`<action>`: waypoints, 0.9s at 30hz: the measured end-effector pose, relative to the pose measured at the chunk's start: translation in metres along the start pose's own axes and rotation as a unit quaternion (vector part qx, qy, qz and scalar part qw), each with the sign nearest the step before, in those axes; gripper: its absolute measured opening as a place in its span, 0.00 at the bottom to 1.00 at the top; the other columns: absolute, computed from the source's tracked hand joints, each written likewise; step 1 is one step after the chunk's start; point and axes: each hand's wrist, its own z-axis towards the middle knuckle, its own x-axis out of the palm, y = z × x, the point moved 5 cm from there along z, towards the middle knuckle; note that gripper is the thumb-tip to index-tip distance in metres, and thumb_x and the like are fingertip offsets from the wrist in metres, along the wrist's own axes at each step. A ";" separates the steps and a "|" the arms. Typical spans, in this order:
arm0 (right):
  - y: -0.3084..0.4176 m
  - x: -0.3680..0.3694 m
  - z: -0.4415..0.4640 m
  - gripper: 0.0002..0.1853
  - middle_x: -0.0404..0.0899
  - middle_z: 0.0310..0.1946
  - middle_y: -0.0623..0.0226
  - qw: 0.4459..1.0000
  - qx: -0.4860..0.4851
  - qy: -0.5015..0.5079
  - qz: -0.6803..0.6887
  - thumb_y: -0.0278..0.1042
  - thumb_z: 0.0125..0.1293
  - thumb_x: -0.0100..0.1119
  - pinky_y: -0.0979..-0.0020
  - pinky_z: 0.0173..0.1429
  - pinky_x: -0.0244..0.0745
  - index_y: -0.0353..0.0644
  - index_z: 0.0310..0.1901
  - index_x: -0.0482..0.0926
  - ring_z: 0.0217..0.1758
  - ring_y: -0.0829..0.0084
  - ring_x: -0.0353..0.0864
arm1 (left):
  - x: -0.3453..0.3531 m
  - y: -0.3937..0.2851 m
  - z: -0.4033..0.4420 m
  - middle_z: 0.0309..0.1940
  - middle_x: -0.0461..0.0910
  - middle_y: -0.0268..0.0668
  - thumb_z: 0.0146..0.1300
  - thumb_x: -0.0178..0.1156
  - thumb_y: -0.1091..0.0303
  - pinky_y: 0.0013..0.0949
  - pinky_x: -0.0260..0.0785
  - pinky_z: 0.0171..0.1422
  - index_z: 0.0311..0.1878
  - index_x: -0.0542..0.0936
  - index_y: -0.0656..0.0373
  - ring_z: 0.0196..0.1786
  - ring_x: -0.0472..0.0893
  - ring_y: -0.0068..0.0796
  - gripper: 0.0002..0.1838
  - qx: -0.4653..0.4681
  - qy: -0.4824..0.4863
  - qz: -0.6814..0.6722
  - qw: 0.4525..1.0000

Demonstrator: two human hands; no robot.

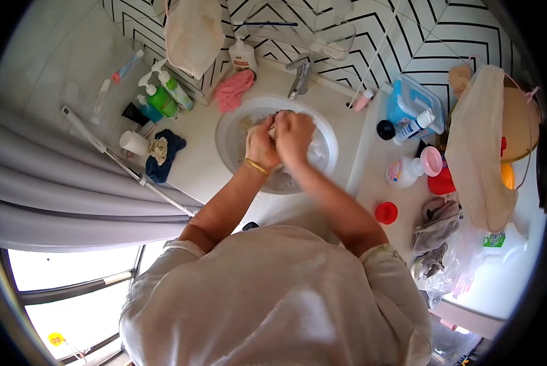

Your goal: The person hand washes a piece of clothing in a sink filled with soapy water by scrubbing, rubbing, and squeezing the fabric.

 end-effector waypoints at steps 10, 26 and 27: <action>-0.015 0.005 0.031 0.14 0.76 0.31 0.53 0.993 0.088 0.071 0.027 0.42 0.58 0.53 0.55 0.38 0.67 0.38 0.24 0.73 0.39 0.53 0.75 | 0.008 0.006 -0.007 0.52 0.73 0.38 0.68 0.38 0.59 0.37 0.65 0.58 0.56 0.67 0.59 0.52 0.73 0.33 0.20 0.031 -0.043 -0.026 0.998; 0.003 0.053 -0.018 0.12 0.71 0.41 0.44 0.914 0.101 -0.246 0.307 0.36 0.55 0.52 0.53 0.49 0.62 0.37 0.37 0.75 0.46 0.47 0.69 | 0.019 -0.010 -0.010 0.57 0.68 0.37 0.68 0.35 0.59 0.39 0.58 0.63 0.60 0.64 0.59 0.59 0.67 0.35 0.22 0.054 0.057 0.037 0.996; 0.012 0.049 -0.027 0.14 0.70 0.45 0.42 0.914 0.090 -0.243 0.311 0.36 0.55 0.51 0.52 0.52 0.61 0.37 0.41 0.74 0.49 0.46 0.68 | 0.009 -0.006 -0.002 0.56 0.69 0.39 0.68 0.37 0.60 0.39 0.62 0.62 0.60 0.65 0.62 0.59 0.69 0.35 0.22 0.046 0.040 -0.017 0.998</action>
